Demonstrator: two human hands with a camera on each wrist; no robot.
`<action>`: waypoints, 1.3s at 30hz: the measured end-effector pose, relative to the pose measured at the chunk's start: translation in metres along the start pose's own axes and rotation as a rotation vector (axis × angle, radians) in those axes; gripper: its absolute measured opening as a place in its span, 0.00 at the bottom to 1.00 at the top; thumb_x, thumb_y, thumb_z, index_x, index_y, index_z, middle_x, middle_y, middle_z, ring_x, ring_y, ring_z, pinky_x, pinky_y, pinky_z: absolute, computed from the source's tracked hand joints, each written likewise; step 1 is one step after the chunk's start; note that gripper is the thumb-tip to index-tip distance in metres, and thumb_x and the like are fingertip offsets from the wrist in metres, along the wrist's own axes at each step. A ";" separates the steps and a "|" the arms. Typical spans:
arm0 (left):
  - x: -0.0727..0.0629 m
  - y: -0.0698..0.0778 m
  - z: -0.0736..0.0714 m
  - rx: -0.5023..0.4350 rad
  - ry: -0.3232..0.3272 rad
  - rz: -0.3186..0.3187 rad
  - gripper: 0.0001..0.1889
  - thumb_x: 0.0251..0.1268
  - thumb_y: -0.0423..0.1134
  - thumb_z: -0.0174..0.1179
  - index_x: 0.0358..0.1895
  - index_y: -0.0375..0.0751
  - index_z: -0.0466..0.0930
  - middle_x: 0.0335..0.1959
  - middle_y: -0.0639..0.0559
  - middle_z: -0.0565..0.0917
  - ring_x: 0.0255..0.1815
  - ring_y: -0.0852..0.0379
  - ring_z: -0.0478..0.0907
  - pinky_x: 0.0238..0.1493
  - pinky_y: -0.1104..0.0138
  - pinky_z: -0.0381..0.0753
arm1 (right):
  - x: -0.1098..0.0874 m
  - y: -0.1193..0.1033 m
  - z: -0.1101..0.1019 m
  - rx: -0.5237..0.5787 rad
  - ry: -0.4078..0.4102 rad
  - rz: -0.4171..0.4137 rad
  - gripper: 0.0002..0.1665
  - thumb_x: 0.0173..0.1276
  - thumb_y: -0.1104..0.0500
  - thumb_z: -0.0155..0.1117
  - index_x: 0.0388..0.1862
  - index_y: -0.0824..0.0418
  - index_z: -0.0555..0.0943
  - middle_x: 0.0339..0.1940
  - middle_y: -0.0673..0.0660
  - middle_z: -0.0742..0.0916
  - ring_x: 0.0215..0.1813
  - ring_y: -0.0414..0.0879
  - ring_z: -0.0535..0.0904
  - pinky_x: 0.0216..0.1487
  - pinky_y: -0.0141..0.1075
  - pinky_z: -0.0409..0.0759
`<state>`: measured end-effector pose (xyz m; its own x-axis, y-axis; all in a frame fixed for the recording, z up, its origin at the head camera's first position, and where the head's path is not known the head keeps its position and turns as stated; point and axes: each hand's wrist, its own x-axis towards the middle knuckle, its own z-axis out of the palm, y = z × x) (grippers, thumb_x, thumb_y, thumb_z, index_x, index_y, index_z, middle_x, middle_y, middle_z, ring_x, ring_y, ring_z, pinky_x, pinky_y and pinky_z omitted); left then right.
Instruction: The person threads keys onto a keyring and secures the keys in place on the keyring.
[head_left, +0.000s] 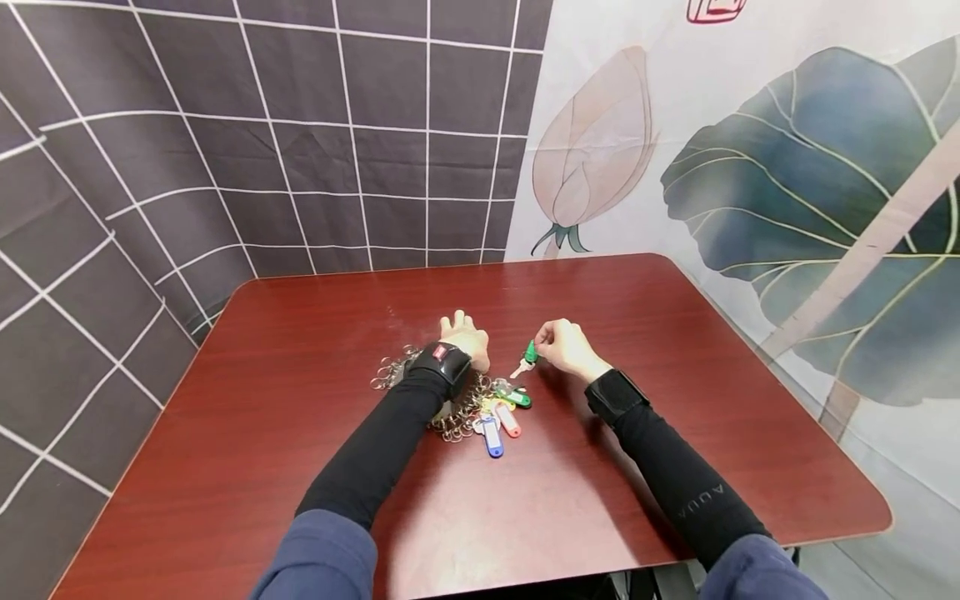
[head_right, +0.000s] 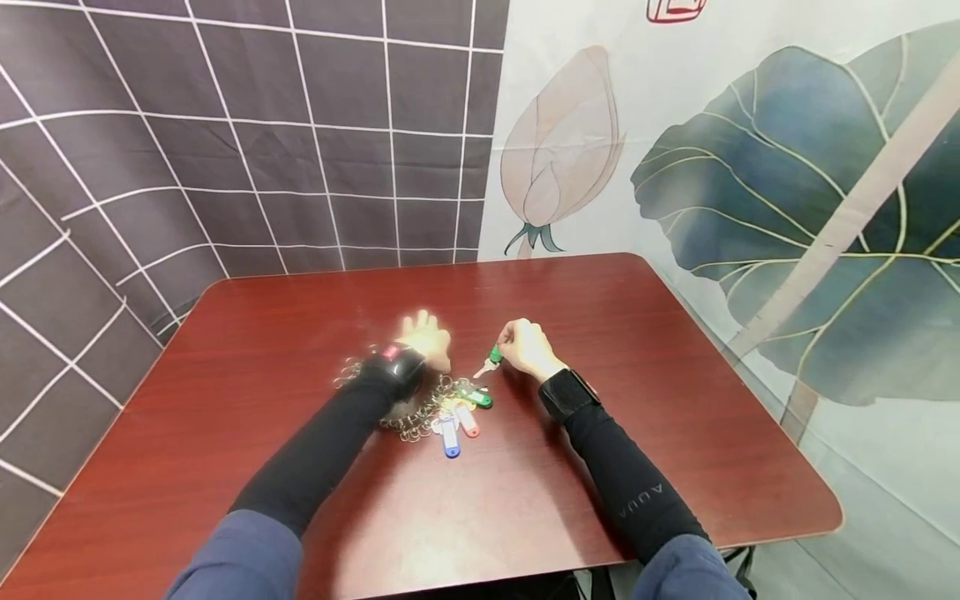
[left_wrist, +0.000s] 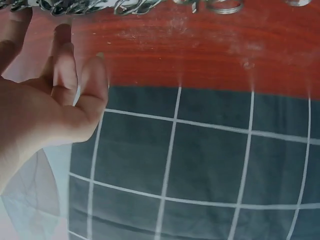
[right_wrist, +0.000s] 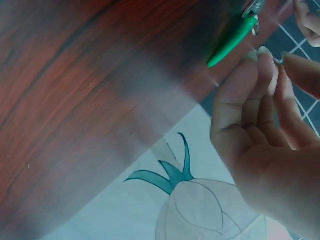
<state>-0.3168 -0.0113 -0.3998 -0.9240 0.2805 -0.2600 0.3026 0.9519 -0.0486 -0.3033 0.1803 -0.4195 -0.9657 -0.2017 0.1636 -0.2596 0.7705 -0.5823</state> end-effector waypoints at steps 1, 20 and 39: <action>0.004 0.001 0.002 0.014 -0.014 -0.006 0.19 0.56 0.47 0.60 0.52 0.50 0.81 0.56 0.43 0.72 0.62 0.45 0.56 0.61 0.49 0.56 | 0.001 0.001 0.001 -0.026 -0.005 0.003 0.05 0.54 0.67 0.61 0.30 0.67 0.82 0.22 0.58 0.84 0.24 0.44 0.77 0.28 0.32 0.72; 0.022 -0.034 0.014 -0.603 0.076 0.227 0.07 0.48 0.39 0.61 0.16 0.47 0.82 0.16 0.62 0.76 0.37 0.53 0.68 0.46 0.64 0.62 | 0.006 0.006 0.010 -0.054 -0.135 -0.231 0.05 0.52 0.64 0.63 0.20 0.58 0.77 0.17 0.49 0.79 0.23 0.42 0.71 0.29 0.32 0.68; 0.007 -0.006 -0.004 -0.252 -0.026 0.150 0.06 0.47 0.35 0.68 0.24 0.46 0.78 0.38 0.48 0.83 0.48 0.47 0.66 0.61 0.45 0.57 | 0.003 -0.008 0.015 0.236 -0.051 -0.089 0.04 0.56 0.66 0.62 0.24 0.60 0.77 0.34 0.58 0.88 0.38 0.45 0.82 0.43 0.32 0.74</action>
<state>-0.3258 -0.0149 -0.3978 -0.8661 0.4204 -0.2705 0.3651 0.9015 0.2323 -0.3046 0.1647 -0.4261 -0.9364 -0.2978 0.1857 -0.3329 0.5867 -0.7382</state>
